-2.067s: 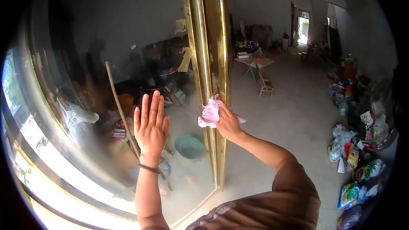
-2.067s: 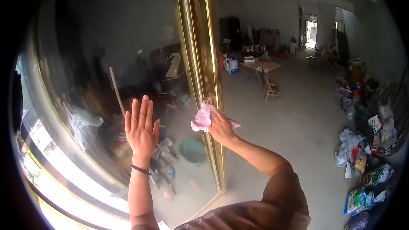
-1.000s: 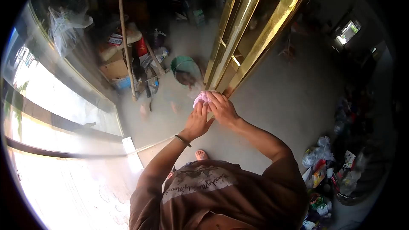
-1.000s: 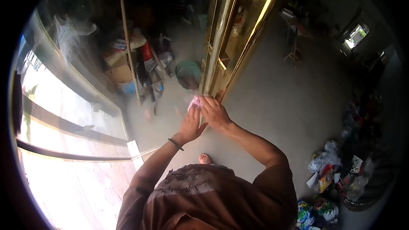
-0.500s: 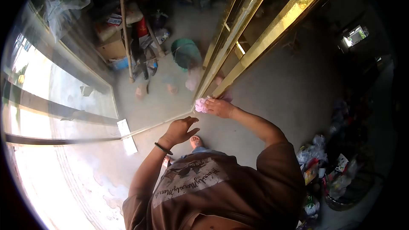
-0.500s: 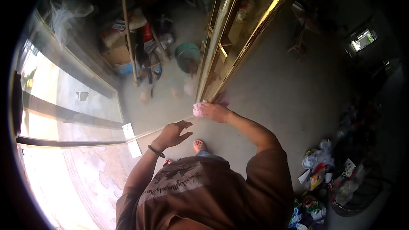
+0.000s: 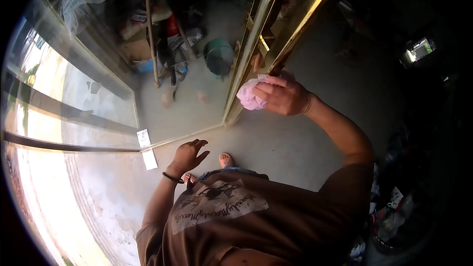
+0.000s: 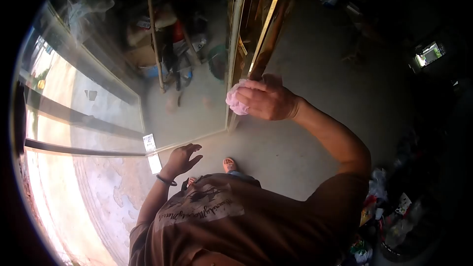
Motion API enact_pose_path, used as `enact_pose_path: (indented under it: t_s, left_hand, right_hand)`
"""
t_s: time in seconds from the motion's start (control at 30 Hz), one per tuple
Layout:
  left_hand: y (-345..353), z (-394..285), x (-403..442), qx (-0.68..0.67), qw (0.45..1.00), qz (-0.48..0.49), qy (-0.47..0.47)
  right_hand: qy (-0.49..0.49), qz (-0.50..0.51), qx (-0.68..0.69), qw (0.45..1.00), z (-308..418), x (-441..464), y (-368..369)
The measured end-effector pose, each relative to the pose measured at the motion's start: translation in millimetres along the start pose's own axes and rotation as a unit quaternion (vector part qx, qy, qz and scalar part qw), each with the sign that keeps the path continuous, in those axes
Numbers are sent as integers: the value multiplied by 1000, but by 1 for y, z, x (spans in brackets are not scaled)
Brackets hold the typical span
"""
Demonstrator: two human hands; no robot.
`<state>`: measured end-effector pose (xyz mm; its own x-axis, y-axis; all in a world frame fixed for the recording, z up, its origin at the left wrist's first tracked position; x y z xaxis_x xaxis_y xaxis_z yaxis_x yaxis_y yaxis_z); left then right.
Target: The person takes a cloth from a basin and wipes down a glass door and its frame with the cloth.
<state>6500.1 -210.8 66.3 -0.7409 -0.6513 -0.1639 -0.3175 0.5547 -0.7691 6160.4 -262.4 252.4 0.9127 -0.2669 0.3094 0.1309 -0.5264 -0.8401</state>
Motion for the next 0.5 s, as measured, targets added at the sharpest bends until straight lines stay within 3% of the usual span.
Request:
enact_pose_path:
  t_s: [0.1, 0.17, 0.2, 0.3, 0.37, 0.4, 0.5]
  left_hand:
    - [-9, -18, 21, 7, 998, -38, 50]
    - [-20, -32, 30, -1, 997, -58, 57]
    - [-25, -38, 32, -3, 996, -68, 59]
    - [-32, -44, 28, -60, 985, -155, 52]
    - [-28, -37, 17, -85, 983, -159, 19]
    - [-23, -30, 6, -98, 981, -169, -3]
    - [-1, -8, -29, -114, 978, -165, -65]
  right_hand:
    - [88, -79, -100, 988, -31, 43, -75]
    - [150, -152, -177, 961, -35, 69, -87]
    - [184, -139, -163, 959, -33, 80, -76]
    - [270, -94, -99, 953, -2, 100, -5]
    - [299, -85, 2, 950, 29, 93, 78]
    - [304, -87, 72, 946, 46, 83, 127]
    - [243, 9, 116, 963, 95, 60, 205]
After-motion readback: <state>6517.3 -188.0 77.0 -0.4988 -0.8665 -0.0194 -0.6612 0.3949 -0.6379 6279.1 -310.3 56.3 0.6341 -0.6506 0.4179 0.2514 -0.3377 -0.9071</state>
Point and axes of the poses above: each hand's wrist, its own x-axis towards the middle knuckle, its own y-axis out of the palm, z = x × y, the point moved 2 cm from there along x, towards the middle knuckle, and after that the axes turned 11 degrees about z, right-handed, at the moved point
